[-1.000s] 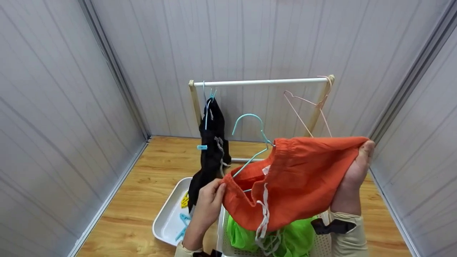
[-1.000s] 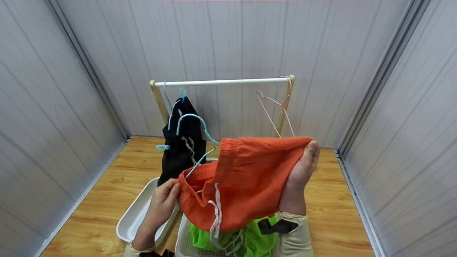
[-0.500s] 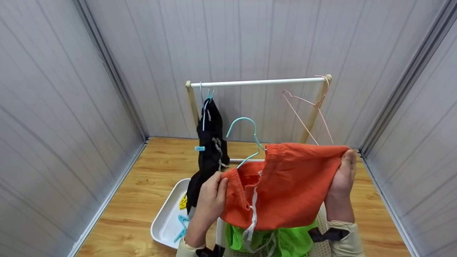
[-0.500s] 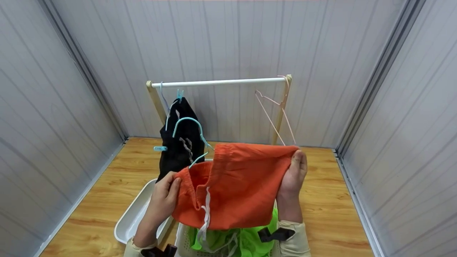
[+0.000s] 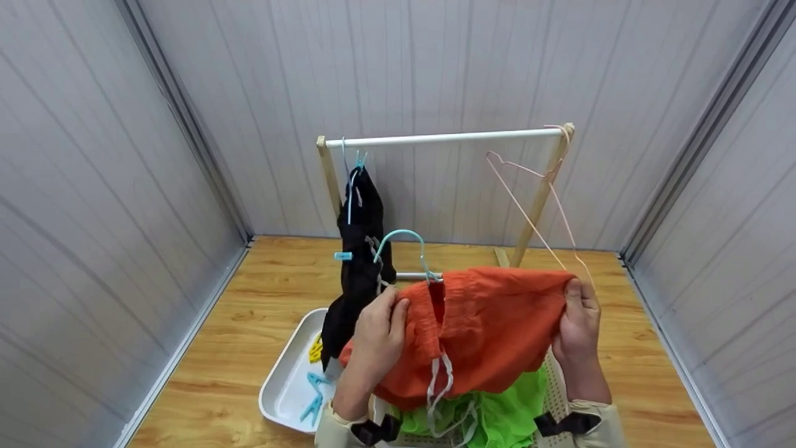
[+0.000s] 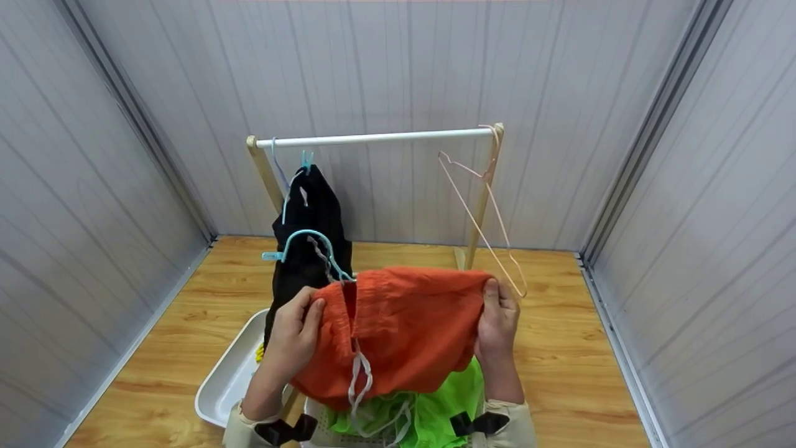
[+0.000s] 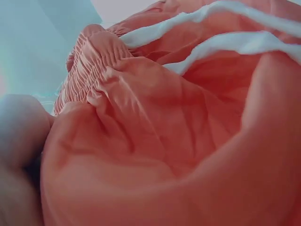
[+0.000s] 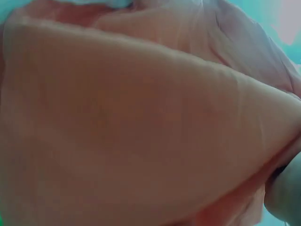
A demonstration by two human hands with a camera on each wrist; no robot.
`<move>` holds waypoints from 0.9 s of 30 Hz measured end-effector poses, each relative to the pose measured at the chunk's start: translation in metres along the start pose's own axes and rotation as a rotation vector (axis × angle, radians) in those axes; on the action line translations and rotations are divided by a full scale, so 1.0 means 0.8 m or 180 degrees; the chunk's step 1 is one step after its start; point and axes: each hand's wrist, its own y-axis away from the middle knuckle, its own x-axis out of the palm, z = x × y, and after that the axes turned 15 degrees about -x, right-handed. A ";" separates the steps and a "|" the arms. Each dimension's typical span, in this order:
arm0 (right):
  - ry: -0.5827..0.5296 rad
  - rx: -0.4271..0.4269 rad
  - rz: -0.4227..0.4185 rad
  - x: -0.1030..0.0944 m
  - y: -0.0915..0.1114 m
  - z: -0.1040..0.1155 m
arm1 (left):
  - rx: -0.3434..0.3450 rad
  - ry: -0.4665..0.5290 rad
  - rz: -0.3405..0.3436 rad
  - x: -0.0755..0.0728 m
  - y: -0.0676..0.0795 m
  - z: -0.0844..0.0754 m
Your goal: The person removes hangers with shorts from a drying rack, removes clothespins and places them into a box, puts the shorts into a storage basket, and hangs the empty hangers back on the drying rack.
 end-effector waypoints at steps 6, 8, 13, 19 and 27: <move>0.2307 -0.0556 0.0475 -0.018 0.007 0.008 | -0.0010 0.0019 0.0071 0.008 0.010 0.012; 0.3134 -0.0879 0.0627 -0.021 0.010 0.012 | 0.0019 0.0018 0.0063 0.011 0.013 0.016; 0.3922 -0.1618 0.1024 -0.015 0.015 0.021 | 0.0183 -0.0120 -0.0113 0.023 0.022 0.027; 0.3606 -0.2114 0.1904 0.016 0.045 0.020 | 0.0234 -0.0349 -0.0177 0.038 0.044 0.038; 0.3598 -0.1934 0.2866 0.041 0.088 0.005 | 0.0228 -0.0366 -0.0010 0.051 0.062 0.044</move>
